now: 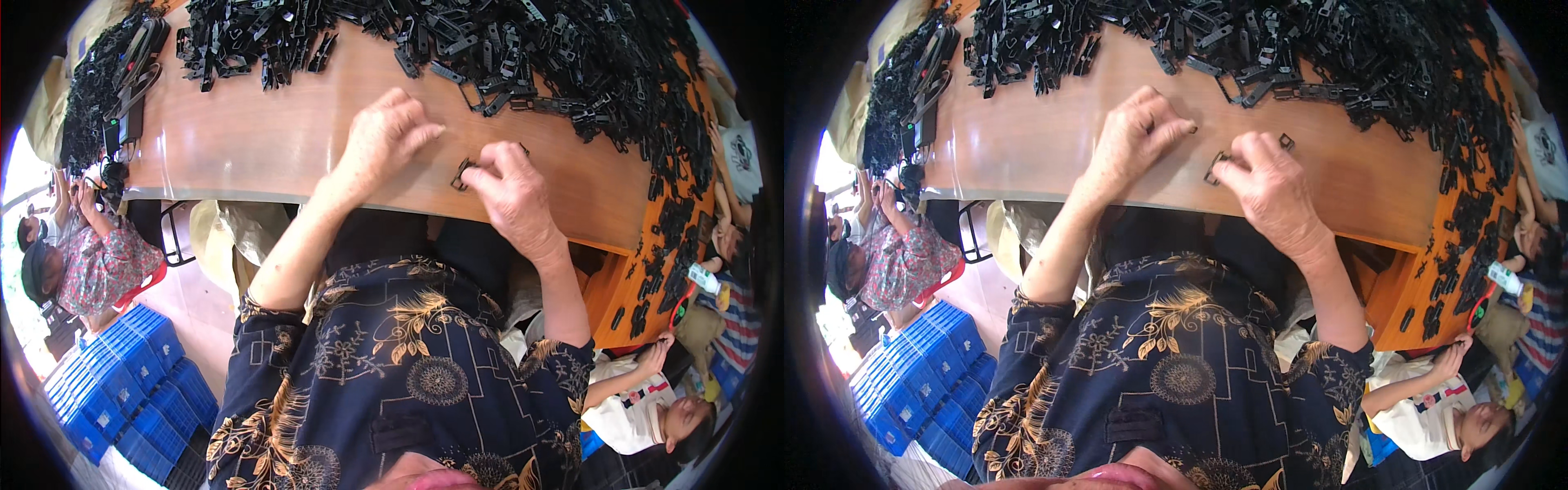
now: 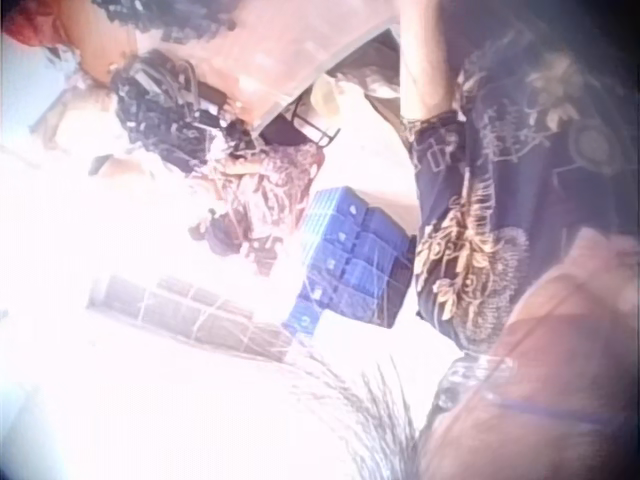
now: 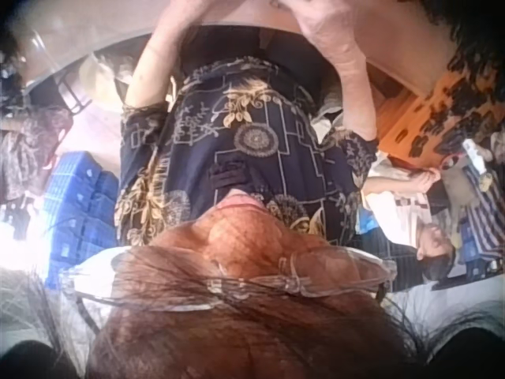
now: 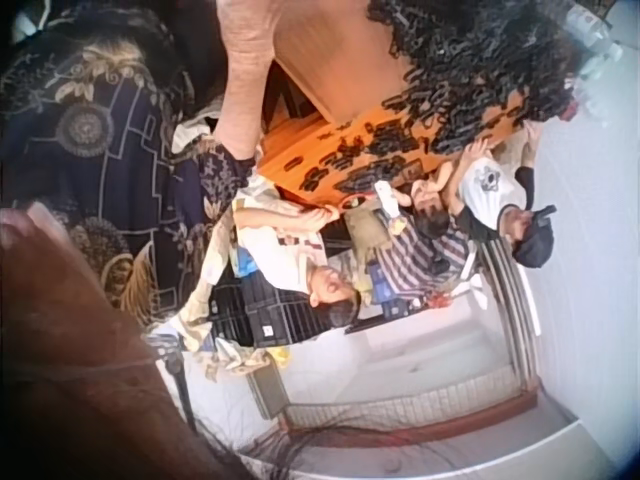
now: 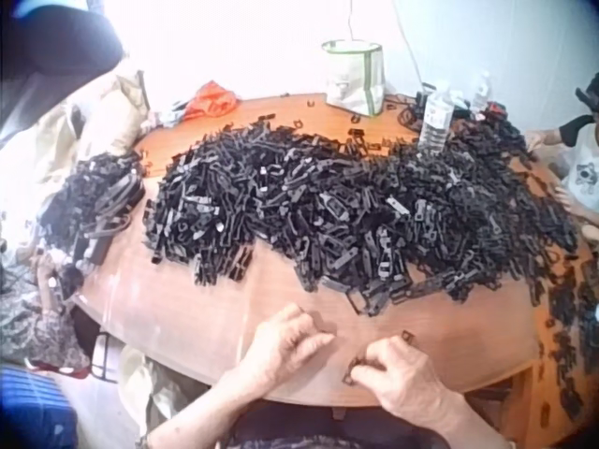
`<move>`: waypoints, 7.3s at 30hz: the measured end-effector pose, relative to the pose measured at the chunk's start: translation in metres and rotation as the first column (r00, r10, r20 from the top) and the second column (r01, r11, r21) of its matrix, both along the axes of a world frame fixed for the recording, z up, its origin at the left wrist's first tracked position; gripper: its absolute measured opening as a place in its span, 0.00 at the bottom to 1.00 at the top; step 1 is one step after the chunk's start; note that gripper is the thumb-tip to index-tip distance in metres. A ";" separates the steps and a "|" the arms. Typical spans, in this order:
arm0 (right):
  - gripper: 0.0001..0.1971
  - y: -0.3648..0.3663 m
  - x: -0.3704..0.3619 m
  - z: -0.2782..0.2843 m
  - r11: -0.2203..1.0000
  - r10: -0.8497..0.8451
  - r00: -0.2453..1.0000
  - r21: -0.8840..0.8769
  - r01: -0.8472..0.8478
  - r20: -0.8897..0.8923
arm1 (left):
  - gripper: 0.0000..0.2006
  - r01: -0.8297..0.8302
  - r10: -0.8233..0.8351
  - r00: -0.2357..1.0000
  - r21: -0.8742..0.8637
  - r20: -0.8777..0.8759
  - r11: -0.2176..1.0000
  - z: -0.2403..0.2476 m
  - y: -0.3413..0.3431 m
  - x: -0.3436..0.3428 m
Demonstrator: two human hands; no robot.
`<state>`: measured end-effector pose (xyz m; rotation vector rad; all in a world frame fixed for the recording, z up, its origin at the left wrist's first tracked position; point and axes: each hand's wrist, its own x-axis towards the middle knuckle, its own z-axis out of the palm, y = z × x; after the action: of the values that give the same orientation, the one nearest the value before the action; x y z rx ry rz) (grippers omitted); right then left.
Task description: The person repeatedly picks up plastic components from a pile on the table and assembles them together by hand.
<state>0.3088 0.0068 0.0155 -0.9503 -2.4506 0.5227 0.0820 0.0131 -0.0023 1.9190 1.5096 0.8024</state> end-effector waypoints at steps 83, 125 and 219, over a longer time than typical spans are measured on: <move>0.16 -0.045 -0.045 -0.027 0.978 -0.123 0.992 0.174 0.117 0.023 | 0.06 -0.391 0.509 0.829 0.409 -0.233 0.824 -0.015 -0.085 -0.121; 0.09 -0.039 -0.027 0.000 0.880 -0.245 0.897 -0.473 0.046 -0.368 | 0.23 0.390 0.184 0.596 -0.482 0.782 0.785 0.013 -0.082 -0.011; 0.09 0.032 0.043 -0.002 0.996 -0.038 0.972 0.090 0.018 0.232 | 0.10 0.104 -0.113 0.986 -0.076 -0.126 0.992 0.004 0.014 -0.009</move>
<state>0.3517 0.0386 0.0138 -1.0614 -2.6390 0.3045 0.0728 0.0274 0.0015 2.0159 1.4733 0.5802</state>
